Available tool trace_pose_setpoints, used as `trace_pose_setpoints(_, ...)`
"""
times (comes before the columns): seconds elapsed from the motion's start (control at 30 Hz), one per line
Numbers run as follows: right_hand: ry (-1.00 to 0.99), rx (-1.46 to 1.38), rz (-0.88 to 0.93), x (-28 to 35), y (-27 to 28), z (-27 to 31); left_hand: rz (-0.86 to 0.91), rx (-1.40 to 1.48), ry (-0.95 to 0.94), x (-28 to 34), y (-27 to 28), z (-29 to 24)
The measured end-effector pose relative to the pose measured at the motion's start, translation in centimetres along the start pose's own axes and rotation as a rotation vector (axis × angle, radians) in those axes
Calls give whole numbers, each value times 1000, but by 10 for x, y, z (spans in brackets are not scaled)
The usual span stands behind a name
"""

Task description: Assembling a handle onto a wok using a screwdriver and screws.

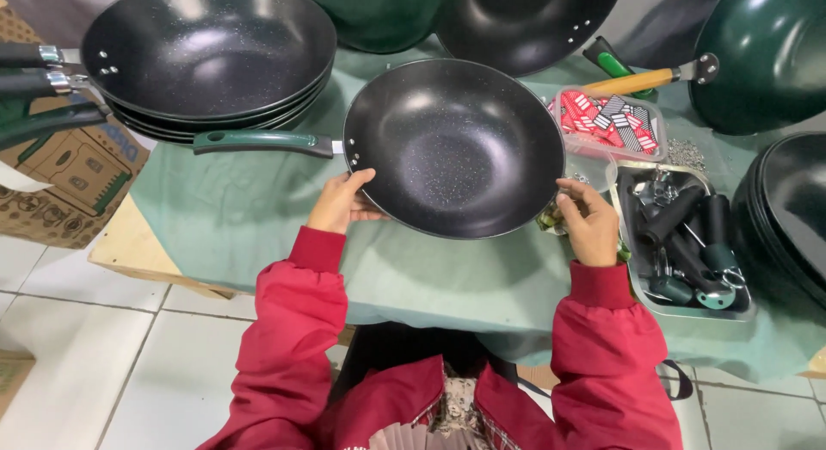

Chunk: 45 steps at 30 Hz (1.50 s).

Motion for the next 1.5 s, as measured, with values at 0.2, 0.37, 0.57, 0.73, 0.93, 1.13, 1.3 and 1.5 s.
trace_pose_setpoints(0.2, -74, 63, -118, 17, 55, -19, 141, -209, 24, 37, 15, 15)
trace_pose_setpoints(0.37, 49, 406, -290, 31, 95, -41, 522, -326, 111, 82, -42, 3)
trace_pose_setpoints(0.57, 270, 983, -485, 37, 89, -66, 956, -173, -96, 81, -164, 49)
trace_pose_setpoints(0.73, 327, 1114, -541, 61, 71, -44, 893, -145, -265, 61, -259, 90)
trace_pose_setpoints(0.93, 450, 1176, -556, 80, 69, -50, 835, -512, -677, 35, -330, 139)
trace_pose_setpoints(1.13, 384, 1293, -633, 97, 74, -37, 806, -1116, -902, 22, -355, 188)
trace_pose_setpoints(1.3, 220, 1452, -601, 109, 64, -37, 858, -1127, -911, 30, -351, 178)
trace_pose_setpoints(1.5, 186, 1478, -615, 119, 65, -43, 851, -1098, -855, 21, -351, 201)
Point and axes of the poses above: each hand's wrist, its own x-axis away from the middle knuckle, its own y-axis out of the back of the hand, z = x × y, the point moved 5 cm from there along -x, towards the middle knuckle, and after that the axes turned 15 degrees about -y, right-handed, at the moved point
